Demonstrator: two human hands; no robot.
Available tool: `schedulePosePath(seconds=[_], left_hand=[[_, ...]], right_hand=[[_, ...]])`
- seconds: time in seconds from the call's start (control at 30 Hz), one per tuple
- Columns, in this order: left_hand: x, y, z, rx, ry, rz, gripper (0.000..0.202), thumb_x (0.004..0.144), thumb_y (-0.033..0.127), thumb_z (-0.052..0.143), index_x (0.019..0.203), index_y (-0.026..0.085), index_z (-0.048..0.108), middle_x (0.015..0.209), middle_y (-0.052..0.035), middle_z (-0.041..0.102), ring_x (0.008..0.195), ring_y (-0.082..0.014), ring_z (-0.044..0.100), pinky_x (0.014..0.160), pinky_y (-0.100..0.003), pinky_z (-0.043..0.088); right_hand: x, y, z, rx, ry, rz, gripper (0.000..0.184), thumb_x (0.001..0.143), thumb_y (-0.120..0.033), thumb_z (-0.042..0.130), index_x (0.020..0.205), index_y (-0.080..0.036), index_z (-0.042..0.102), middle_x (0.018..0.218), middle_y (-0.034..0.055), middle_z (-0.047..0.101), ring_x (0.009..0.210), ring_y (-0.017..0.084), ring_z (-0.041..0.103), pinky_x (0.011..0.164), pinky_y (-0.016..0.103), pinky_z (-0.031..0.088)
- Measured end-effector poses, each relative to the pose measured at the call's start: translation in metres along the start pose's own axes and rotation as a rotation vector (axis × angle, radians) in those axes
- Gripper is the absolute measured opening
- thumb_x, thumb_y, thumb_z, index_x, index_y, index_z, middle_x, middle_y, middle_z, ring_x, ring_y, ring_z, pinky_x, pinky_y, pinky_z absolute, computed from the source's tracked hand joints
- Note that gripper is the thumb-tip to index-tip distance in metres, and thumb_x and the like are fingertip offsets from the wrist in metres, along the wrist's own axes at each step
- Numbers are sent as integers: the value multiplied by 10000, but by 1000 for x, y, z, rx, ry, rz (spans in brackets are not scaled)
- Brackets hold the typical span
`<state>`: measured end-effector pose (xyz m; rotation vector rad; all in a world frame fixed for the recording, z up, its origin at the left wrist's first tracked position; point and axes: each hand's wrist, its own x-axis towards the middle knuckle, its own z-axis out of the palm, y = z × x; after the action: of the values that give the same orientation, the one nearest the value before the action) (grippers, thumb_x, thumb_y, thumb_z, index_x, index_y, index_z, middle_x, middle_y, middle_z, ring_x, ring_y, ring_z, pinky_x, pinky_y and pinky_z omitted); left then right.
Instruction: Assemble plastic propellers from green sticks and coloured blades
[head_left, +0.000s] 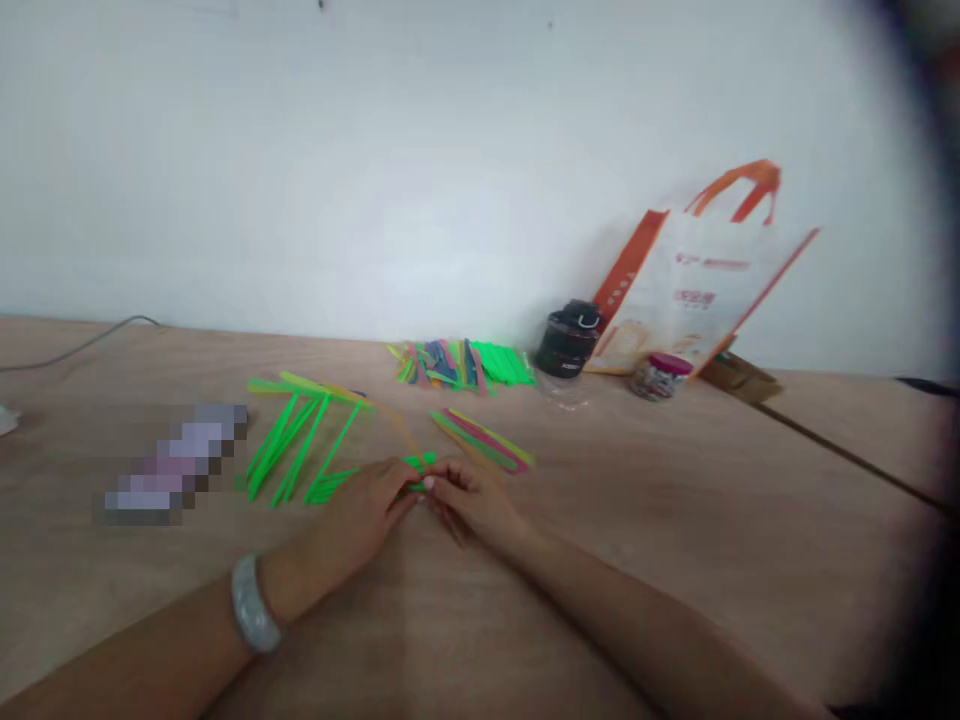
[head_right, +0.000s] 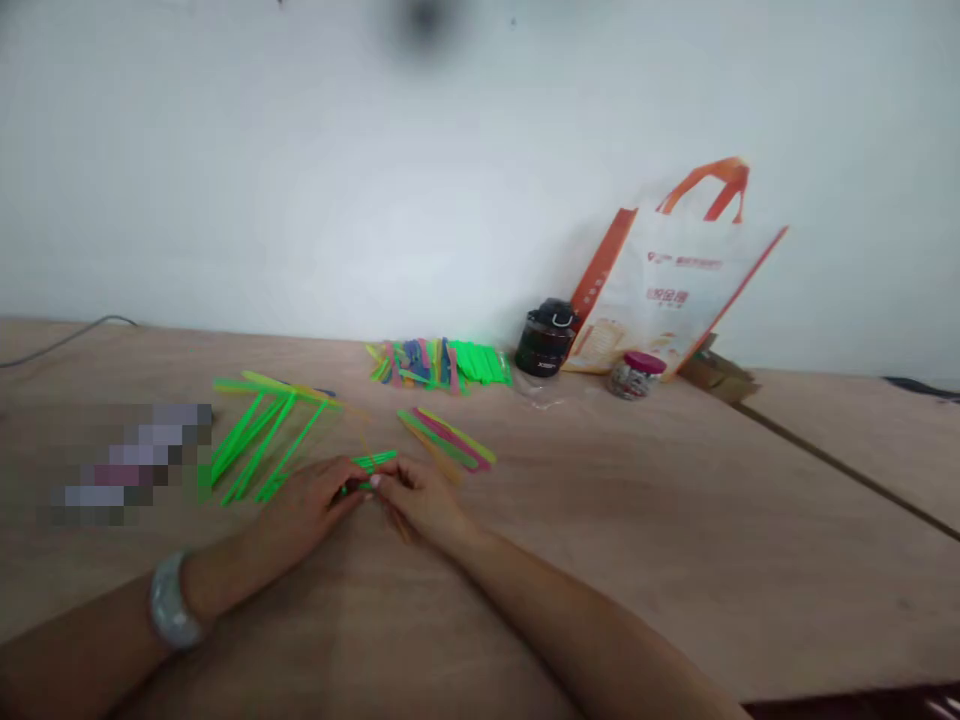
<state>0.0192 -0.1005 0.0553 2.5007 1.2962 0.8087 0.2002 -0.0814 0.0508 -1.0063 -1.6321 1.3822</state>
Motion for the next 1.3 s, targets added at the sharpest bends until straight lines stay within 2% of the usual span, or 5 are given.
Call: schedulePosePath(seconds=[0.57, 0.7, 0.83, 1.03, 1.3], left_hand=[[13, 13, -15, -58, -43, -143, 202, 896, 248, 444, 805, 178, 610, 801, -20, 657, 759, -161, 596, 681, -263, 425], [12, 10, -16, -165, -89, -201, 303, 909, 295, 414, 702, 177, 600, 668, 7, 635, 643, -139, 580, 613, -241, 415], [12, 8, -1, -94, -77, -53, 245, 915, 298, 426, 889, 194, 646, 870, -22, 667, 815, -163, 605, 756, -277, 460], [12, 0, 24, 167, -95, 137, 253, 881, 258, 498, 1119, 214, 573, 1143, -69, 580, 1080, -221, 520, 950, -395, 429], [6, -31, 19, 305, -69, -4, 336, 898, 235, 444, 1209, 143, 534, 1267, -124, 541, 1172, -242, 492, 1012, -417, 395]], right_hand=[[9, 0, -11, -104, 46, -45, 265, 783, -425, 561, 682, -181, 537, 543, -45, 468, 488, 82, 397, 456, 204, 297], [20, 0, -39, -111, 257, -68, 311, 820, -467, 490, 701, -182, 528, 563, -36, 492, 492, 94, 431, 491, 220, 346], [31, 7, -62, -585, 419, -222, 277, 852, -384, 469, 802, -169, 637, 727, 27, 587, 690, 156, 545, 632, 268, 421], [29, 21, -52, -1217, 313, -327, 289, 883, -279, 455, 1097, -219, 641, 964, 91, 612, 915, 208, 551, 802, 320, 454], [33, 33, -61, -1292, 256, -381, 310, 896, -257, 451, 1141, -243, 640, 1253, 77, 561, 1153, 221, 466, 1002, 390, 374]])
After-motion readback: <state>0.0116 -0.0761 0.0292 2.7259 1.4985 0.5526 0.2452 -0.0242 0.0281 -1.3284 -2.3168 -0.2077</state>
